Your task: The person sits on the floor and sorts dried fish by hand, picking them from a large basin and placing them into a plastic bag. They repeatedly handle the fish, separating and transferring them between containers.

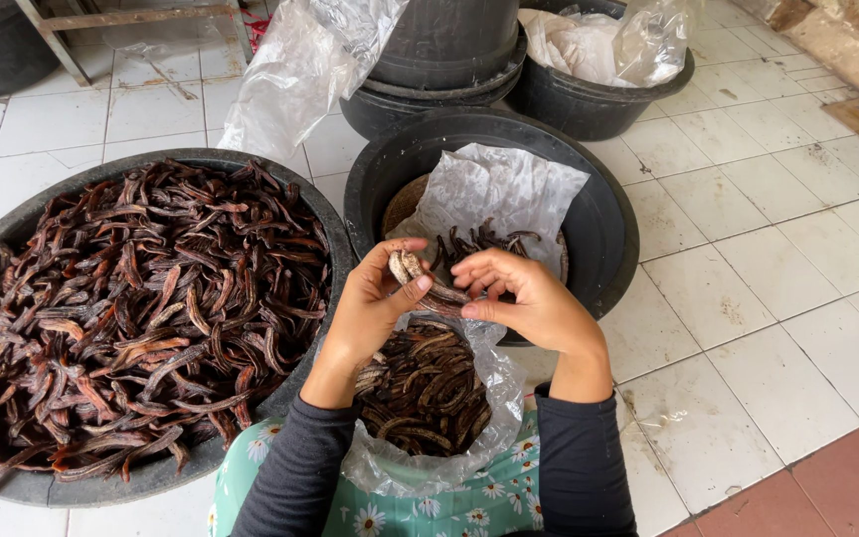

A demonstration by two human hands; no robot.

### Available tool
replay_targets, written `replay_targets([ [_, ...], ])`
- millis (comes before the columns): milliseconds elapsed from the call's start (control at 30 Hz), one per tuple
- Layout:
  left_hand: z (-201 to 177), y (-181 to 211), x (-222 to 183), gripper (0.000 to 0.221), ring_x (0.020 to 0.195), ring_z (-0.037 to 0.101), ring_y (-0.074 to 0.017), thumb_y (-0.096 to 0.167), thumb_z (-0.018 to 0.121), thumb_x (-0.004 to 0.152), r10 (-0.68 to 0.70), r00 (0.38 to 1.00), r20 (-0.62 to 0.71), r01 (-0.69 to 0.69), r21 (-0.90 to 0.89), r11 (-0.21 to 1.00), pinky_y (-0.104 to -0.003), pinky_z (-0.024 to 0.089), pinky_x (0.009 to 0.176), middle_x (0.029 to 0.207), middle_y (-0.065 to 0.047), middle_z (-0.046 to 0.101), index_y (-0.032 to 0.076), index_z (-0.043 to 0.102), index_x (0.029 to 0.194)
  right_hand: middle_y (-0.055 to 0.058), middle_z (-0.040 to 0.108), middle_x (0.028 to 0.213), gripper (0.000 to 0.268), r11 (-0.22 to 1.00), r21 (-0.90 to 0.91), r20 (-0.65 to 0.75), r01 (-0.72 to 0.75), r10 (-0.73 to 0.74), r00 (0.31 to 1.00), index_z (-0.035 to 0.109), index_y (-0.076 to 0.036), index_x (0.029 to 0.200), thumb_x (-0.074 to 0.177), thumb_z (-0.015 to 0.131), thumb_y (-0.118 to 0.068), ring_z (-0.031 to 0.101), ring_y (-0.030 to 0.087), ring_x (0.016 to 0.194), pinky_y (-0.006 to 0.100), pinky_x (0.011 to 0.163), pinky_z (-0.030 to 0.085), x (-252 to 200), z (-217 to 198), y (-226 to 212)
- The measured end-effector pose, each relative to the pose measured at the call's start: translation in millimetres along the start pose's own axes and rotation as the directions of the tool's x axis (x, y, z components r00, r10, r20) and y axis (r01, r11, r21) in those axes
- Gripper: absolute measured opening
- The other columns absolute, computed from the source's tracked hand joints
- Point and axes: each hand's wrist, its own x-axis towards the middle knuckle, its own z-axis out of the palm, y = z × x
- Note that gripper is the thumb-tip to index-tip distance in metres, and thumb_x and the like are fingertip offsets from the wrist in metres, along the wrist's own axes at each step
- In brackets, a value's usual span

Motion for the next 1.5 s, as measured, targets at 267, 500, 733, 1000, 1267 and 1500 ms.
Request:
replay_targets([
  [267,2,16,-4,0.058,0.113,0.064,-0.0128,-0.006,0.063,0.096,0.086,0.986,0.14,-0.108,0.158,0.981,-0.025,0.055,0.092,0.13,-0.008,0.065,0.003,0.045,0.15,0.002,0.072,0.096,0.014,0.997,-0.028,-0.261,-0.077,0.066,0.963,0.073,-0.003,0.107,0.093,0.072,-0.001,0.065,0.008,0.084,0.023,0.072,0.053,-4,-5,5],
  [500,3,13,-1,0.059,0.12,0.064,-0.0159,-0.011,0.059,0.094,0.073,0.994,0.076,-0.086,0.177,0.981,-0.027,0.054,0.093,0.136,-0.009,0.062,0.002,0.043,0.15,0.005,0.073,0.114,0.021,0.996,-0.044,-0.767,-0.073,0.013,0.642,0.069,-0.004,0.117,0.096,0.071,-0.003,0.069,0.013,0.106,0.029,0.094,0.058,22,-13,40],
  [733,0,3,1,0.058,0.124,0.061,-0.0191,-0.012,0.059,0.096,0.115,0.993,-0.003,-0.114,0.074,0.991,-0.029,0.053,0.099,0.135,-0.011,0.06,0.0,0.043,0.15,0.008,0.064,0.129,0.039,0.999,-0.034,-0.467,0.032,-0.044,0.883,0.059,-0.005,0.133,0.096,0.071,-0.003,0.066,0.016,0.118,0.03,0.098,0.057,11,-9,19],
  [1000,5,3,-2,0.061,0.133,0.056,-0.0209,-0.011,0.057,0.097,0.121,0.989,0.085,-0.123,0.019,0.992,-0.031,0.052,0.102,0.145,-0.013,0.055,0.002,0.037,0.153,0.002,0.074,0.093,0.014,0.996,-0.004,-0.109,-0.091,0.09,0.99,0.073,-0.002,0.107,0.092,0.073,-0.002,0.067,0.008,0.084,0.024,0.074,0.056,-4,7,-6],
  [1267,3,1,-1,0.066,0.136,0.054,-0.0239,-0.008,0.055,0.097,0.031,0.993,0.118,-0.041,0.088,0.995,-0.033,0.054,0.099,0.146,-0.014,0.051,0.004,0.029,0.156,0.006,0.074,0.094,0.01,0.997,-0.019,-0.563,-0.073,0.05,0.825,0.071,-0.001,0.108,0.099,0.069,-0.002,0.07,0.013,0.081,0.026,0.072,0.057,9,-12,11],
  [1500,0,-10,1,0.049,0.127,0.062,-0.0219,0.002,0.057,0.102,0.018,1.0,-0.015,-0.018,0.0,1.0,-0.03,0.055,0.094,0.136,-0.012,0.06,0.002,0.041,0.148,0.01,0.059,0.139,0.041,0.951,-0.29,-0.35,0.111,-0.213,0.912,0.059,-0.005,0.133,0.094,0.074,-0.007,0.059,0.019,0.127,0.036,0.1,0.054,10,-2,-9],
])
